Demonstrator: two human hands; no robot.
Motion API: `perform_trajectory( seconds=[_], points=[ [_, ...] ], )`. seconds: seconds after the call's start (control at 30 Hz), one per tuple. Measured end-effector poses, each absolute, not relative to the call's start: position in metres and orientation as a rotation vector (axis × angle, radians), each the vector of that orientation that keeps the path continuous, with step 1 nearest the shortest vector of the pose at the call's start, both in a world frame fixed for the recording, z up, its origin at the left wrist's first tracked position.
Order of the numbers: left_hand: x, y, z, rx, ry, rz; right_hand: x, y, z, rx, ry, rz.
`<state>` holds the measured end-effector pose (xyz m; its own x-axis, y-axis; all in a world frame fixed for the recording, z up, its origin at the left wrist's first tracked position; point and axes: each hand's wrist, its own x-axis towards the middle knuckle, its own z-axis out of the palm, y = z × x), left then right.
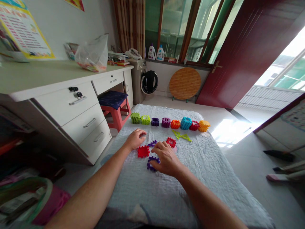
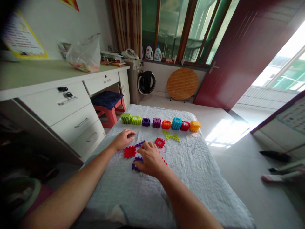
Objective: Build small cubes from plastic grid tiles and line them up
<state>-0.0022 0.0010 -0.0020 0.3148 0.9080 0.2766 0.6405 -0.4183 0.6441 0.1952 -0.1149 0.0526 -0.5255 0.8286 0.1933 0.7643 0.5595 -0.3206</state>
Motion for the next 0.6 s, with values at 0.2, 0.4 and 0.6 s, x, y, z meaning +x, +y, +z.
perform_trajectory(
  seconds=[0.2,0.4,0.6],
  points=[
    [-0.002,0.001,-0.001,2.175,1.386,0.85,0.194,-0.117,0.05,-1.329,-2.597,0.232],
    [-0.002,-0.001,0.002,2.152,1.398,0.83,0.231,-0.093,0.061,-1.423,-2.245,0.334],
    [-0.001,-0.001,0.003,2.133,1.392,0.856,0.252,-0.087,0.058,-1.488,-2.359,0.353]
  ],
)
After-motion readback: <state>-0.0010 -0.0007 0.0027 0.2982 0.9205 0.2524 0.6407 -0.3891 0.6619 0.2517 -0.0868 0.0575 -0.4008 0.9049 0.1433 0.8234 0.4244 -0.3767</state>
